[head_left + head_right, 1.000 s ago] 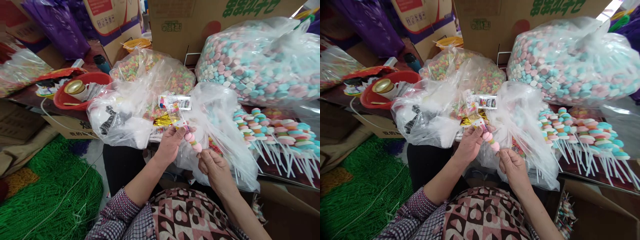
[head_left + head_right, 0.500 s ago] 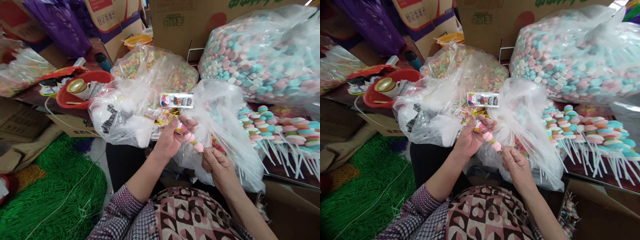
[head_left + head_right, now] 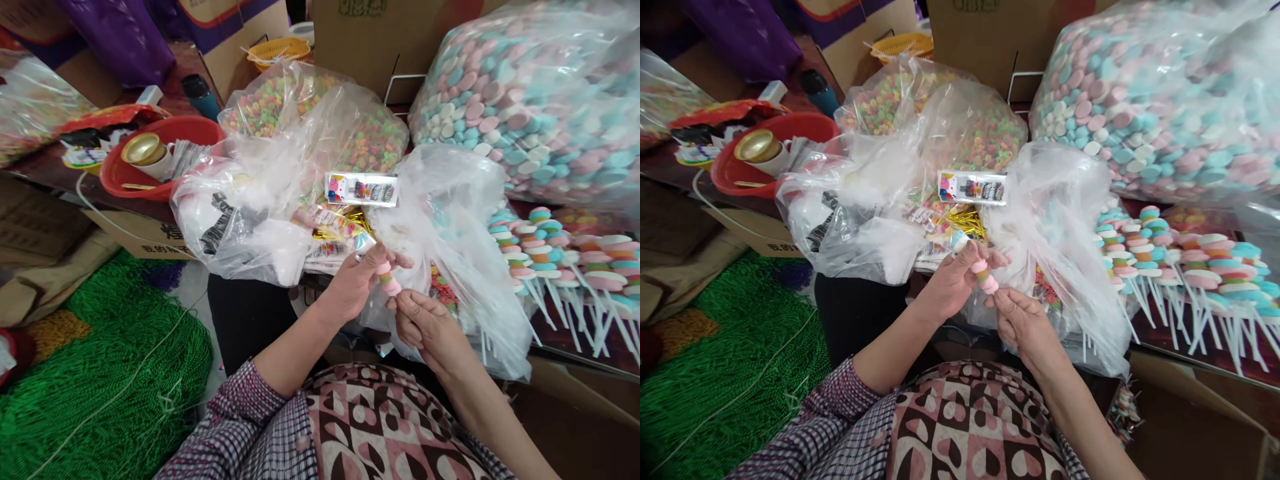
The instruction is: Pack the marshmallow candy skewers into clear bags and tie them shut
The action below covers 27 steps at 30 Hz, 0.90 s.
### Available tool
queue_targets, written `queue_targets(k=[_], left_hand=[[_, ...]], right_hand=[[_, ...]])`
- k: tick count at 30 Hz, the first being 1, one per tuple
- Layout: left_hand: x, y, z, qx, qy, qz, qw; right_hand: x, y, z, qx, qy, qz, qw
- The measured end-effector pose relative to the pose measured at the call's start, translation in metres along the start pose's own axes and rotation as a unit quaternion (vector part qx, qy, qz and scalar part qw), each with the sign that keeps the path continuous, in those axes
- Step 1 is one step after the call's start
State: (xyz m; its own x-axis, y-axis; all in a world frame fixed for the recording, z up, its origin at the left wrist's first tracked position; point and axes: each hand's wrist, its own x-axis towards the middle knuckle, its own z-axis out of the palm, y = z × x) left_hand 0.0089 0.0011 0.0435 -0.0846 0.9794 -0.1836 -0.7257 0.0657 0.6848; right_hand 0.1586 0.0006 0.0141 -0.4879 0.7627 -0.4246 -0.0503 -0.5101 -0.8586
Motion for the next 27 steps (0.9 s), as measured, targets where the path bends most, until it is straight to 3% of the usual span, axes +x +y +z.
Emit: queue_targets(k=[3,8,12,15,21,23,27], left_hand=[[-0.001,0.008,-0.006,0.026,-0.035,-0.007,0.999],[0.002,0.026,-0.016,-0.031,-0.08,0.053,0.995],[0.005,0.037,-0.013,-0.055,-0.09,0.09,0.99],[0.008,0.036,-0.009,-0.056,-0.051,0.102,0.992],[0.014,0.02,-0.008,-0.112,0.045,0.077,0.99],[0.014,0.018,-0.008,-0.118,0.054,0.061,0.99],[0.01,0.018,-0.008,-0.093,0.037,0.054,0.994]], right_hand=[[-0.002,-0.006,0.003,0.027,-0.035,0.011,0.999],[-0.001,-0.005,0.003,0.049,-0.038,-0.024,0.998],[-0.003,-0.005,0.002,0.052,-0.057,-0.008,0.997],[-0.004,-0.005,0.002,0.032,-0.024,-0.019,0.999],[-0.002,0.009,-0.004,-0.094,0.093,-0.126,0.983],[-0.002,0.012,-0.005,-0.08,0.072,-0.114,0.988],[-0.001,0.006,-0.004,0.018,-0.035,-0.017,0.999]])
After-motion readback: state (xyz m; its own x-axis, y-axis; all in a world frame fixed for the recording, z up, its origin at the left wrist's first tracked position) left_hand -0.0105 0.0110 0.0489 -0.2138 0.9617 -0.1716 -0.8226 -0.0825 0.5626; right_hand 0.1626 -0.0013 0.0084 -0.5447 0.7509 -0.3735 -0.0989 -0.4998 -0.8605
